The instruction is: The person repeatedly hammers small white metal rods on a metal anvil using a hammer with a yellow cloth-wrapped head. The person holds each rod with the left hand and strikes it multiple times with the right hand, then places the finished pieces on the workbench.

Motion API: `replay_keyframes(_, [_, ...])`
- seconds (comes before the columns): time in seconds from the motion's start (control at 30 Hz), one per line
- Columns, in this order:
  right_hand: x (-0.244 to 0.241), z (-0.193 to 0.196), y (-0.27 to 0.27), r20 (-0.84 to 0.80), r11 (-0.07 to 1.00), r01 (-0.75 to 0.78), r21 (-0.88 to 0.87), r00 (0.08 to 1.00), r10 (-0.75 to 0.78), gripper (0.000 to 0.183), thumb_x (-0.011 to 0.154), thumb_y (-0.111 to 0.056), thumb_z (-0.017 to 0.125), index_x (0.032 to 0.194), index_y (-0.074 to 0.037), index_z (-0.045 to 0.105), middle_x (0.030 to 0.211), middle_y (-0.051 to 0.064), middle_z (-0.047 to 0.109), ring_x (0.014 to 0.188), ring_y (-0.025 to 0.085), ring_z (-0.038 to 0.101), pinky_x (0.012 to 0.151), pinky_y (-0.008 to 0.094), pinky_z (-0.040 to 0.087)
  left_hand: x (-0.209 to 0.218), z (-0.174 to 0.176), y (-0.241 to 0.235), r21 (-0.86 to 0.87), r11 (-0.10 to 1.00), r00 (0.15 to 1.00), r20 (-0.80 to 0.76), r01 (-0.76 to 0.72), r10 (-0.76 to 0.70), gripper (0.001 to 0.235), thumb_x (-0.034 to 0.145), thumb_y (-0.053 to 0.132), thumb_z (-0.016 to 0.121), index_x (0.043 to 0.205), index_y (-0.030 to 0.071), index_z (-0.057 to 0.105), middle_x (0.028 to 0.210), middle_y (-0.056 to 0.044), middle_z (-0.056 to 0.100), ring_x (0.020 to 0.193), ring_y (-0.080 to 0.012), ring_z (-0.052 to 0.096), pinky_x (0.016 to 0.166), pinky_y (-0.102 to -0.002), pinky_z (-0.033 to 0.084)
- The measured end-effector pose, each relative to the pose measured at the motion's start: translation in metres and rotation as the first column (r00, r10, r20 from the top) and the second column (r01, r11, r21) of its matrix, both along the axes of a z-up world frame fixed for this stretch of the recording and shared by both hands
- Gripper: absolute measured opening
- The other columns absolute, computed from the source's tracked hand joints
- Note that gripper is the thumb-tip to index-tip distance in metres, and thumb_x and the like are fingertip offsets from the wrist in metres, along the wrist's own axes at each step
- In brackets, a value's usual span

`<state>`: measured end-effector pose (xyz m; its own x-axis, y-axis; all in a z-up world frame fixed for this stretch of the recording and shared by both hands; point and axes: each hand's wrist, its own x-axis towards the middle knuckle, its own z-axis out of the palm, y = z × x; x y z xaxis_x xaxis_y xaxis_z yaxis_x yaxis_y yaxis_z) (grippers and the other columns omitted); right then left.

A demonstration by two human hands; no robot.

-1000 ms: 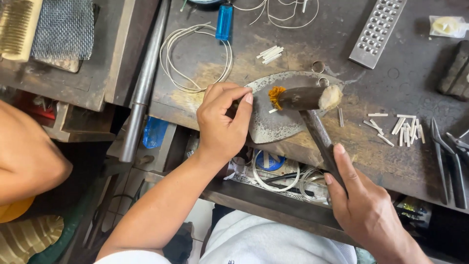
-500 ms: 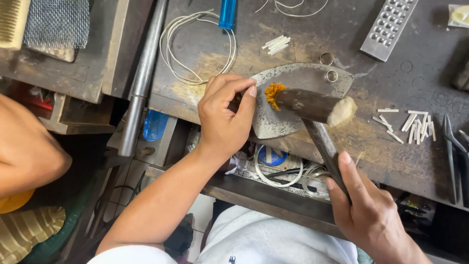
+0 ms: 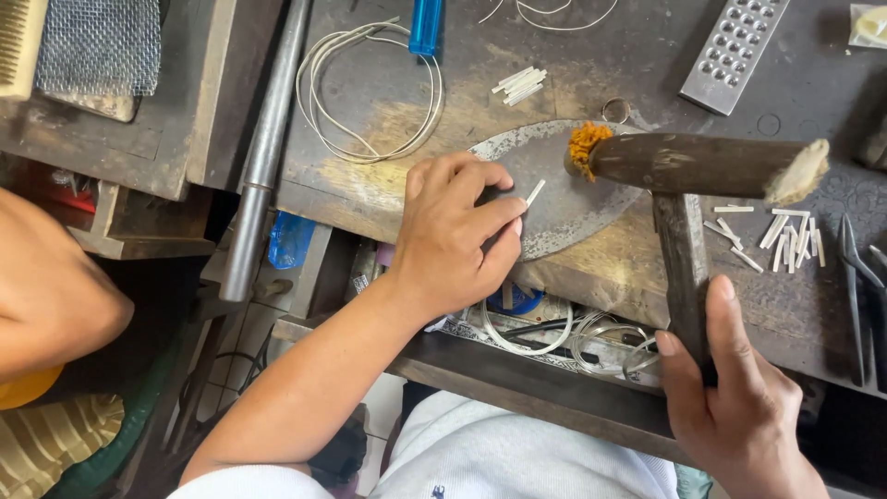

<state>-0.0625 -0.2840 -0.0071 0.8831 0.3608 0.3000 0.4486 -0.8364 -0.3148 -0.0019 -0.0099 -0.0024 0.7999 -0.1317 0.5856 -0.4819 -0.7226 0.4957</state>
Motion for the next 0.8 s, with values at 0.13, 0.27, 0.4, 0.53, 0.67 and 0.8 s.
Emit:
replay_keyframes(0.13, [-0.001,0.002,0.008,-0.009,1.000,0.021,-0.011,1.000,-0.021,0.055,0.085,-0.011,0.063,0.133,0.007,0.042,0.076,0.016,0.060,0.049,0.020,0.049,0.046,0.033,0.039,0.000,0.000,0.000,0.005,1.000,1.000,0.012,0.014,-0.014,0.005,0.075,0.009,0.057,0.077,0.010,0.061,0.089,-0.005,0.053,0.087,-0.0265,0.048,0.073,-0.043,0.033])
replay_keyframes(0.27, [0.001,0.007,0.016,-0.045,1.000,0.012,-0.008,0.999,-0.012,0.054,0.084,-0.012,0.060,0.132,0.006,0.042,0.089,0.019,0.063,0.058,0.022,0.058,0.049,0.033,0.043,0.000,0.000,0.000,0.035,0.999,0.999,0.010,0.037,-0.037,0.007,0.076,0.012,0.057,0.083,0.009,0.060,0.091,-0.006,0.054,0.088,-0.0261,0.049,0.073,-0.042,0.032])
replay_keyframes(0.4, [0.003,0.006,0.019,-0.081,1.000,-0.016,0.013,0.997,0.017,0.054,0.084,-0.011,0.060,0.132,0.003,0.042,0.074,0.013,0.060,0.048,0.016,0.050,0.047,0.031,0.041,0.000,0.000,0.001,-0.038,0.997,0.997,0.053,0.062,-0.060,0.006,0.079,0.010,0.056,0.081,0.009,0.061,0.089,-0.005,0.056,0.088,-0.0254,0.050,0.074,-0.041,0.031])
replay_keyframes(0.53, [0.004,0.014,0.025,0.011,0.994,-0.109,0.005,0.994,0.109,0.052,0.083,-0.009,0.060,0.128,0.010,0.040,0.102,0.025,0.062,0.061,0.020,0.059,0.047,0.031,0.044,0.000,0.001,0.000,-0.183,0.983,0.997,0.081,0.031,-0.017,0.005,0.077,0.001,0.055,0.081,0.003,0.059,0.082,-0.009,0.055,0.081,-0.0278,0.050,0.070,-0.038,0.038])
replay_keyframes(0.67, [0.007,0.003,0.026,-0.088,0.994,-0.109,-0.003,0.990,0.108,0.055,0.084,-0.012,0.056,0.132,0.005,0.035,0.077,0.015,0.058,0.050,0.021,0.050,0.046,0.034,0.042,0.001,0.006,0.000,-0.254,0.967,0.994,0.106,0.019,0.008,0.008,0.078,-0.002,0.052,0.077,-0.004,0.059,0.078,-0.013,0.054,0.076,-0.0285,0.049,0.069,-0.035,0.043])
replay_keyframes(0.8, [0.010,0.007,0.029,-0.165,0.993,-0.117,0.030,0.979,0.120,0.056,0.084,-0.013,0.055,0.133,0.003,0.035,0.063,0.008,0.053,0.044,0.016,0.045,0.044,0.031,0.042,0.002,0.006,0.000,-0.291,0.957,0.994,0.112,0.014,0.019,0.009,0.079,-0.001,0.051,0.076,-0.006,0.058,0.077,-0.014,0.053,0.075,-0.0288,0.048,0.067,-0.035,0.043])
